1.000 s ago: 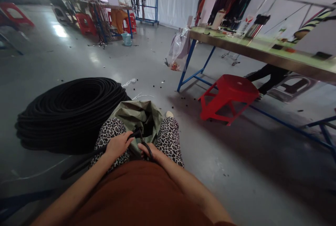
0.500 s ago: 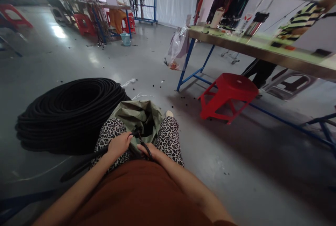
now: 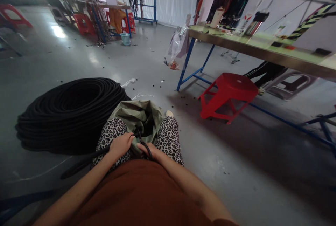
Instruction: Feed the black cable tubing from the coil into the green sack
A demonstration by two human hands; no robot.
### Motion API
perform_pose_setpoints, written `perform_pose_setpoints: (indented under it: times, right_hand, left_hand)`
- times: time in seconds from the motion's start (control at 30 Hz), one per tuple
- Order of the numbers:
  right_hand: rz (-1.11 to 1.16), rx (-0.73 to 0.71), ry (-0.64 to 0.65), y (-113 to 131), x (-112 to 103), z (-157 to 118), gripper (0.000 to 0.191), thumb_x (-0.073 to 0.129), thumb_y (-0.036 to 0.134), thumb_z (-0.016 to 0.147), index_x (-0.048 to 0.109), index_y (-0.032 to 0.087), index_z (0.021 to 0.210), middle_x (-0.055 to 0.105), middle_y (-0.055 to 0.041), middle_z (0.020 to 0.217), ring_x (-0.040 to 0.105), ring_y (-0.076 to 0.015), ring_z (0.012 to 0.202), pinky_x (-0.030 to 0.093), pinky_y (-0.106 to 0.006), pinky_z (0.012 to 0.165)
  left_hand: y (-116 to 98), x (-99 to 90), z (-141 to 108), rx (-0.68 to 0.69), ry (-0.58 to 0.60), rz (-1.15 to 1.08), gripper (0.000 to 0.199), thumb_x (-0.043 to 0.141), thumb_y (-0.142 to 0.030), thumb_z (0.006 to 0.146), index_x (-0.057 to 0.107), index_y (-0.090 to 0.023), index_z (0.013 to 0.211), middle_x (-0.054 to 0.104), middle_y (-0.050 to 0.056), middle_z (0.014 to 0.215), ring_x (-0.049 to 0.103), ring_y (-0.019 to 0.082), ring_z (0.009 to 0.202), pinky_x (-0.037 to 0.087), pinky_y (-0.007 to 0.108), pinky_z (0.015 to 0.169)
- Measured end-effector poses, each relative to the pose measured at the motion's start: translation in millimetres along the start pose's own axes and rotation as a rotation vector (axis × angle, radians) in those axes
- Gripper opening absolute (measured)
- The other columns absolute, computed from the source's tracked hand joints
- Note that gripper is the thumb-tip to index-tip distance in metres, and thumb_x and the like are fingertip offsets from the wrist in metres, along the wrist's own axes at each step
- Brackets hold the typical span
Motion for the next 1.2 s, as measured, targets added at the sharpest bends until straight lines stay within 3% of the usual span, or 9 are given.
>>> perform_pose_setpoints:
  times: [0.57,0.9,1.2]
  right_hand:
    - [0.130,0.090,0.036,3.7,6.9,-4.4,0.053,0.057,0.068,0.087,0.062,0.014,0.086,0.064,-0.0029,0.074,0.062,-0.0139,0.062,0.049,-0.025,0.060]
    - [0.111,0.150,-0.096,4.0,7.5,-4.7,0.056,0.054,0.068,0.089,0.062,0.015,0.077,0.060,-0.0033,0.067,0.057,-0.0141,0.055,0.050,-0.028,0.059]
    - [-0.070,0.052,-0.165,10.6,1.1,-6.5,0.054,0.051,0.062,0.093,0.061,0.016,0.067,0.057,-0.0032,0.059,0.056,-0.0155,0.057,0.049,-0.026,0.060]
  left_hand:
    - [-0.9,-1.8,2.0,-0.001,0.110,-0.010,0.044,0.034,-0.038,0.100,0.062,-0.026,0.132,0.068,0.007,0.133,0.065,0.025,0.119,0.049,0.038,0.097]
    - [-1.7,-0.9,7.7,0.012,0.153,-0.013,0.044,0.033,-0.038,0.100,0.063,-0.026,0.130,0.067,0.006,0.134,0.064,0.023,0.122,0.048,0.037,0.100]
    - [-2.5,-0.1,11.0,0.020,0.164,-0.041,0.044,0.031,-0.038,0.100,0.065,-0.025,0.124,0.070,0.008,0.129,0.066,0.024,0.117,0.048,0.037,0.098]
Point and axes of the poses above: each hand's wrist, its own z-axis towards the middle knuckle, its own x-axis out of the palm, y = z × x, the point moved 6 cm from there along z, towards the middle knuckle
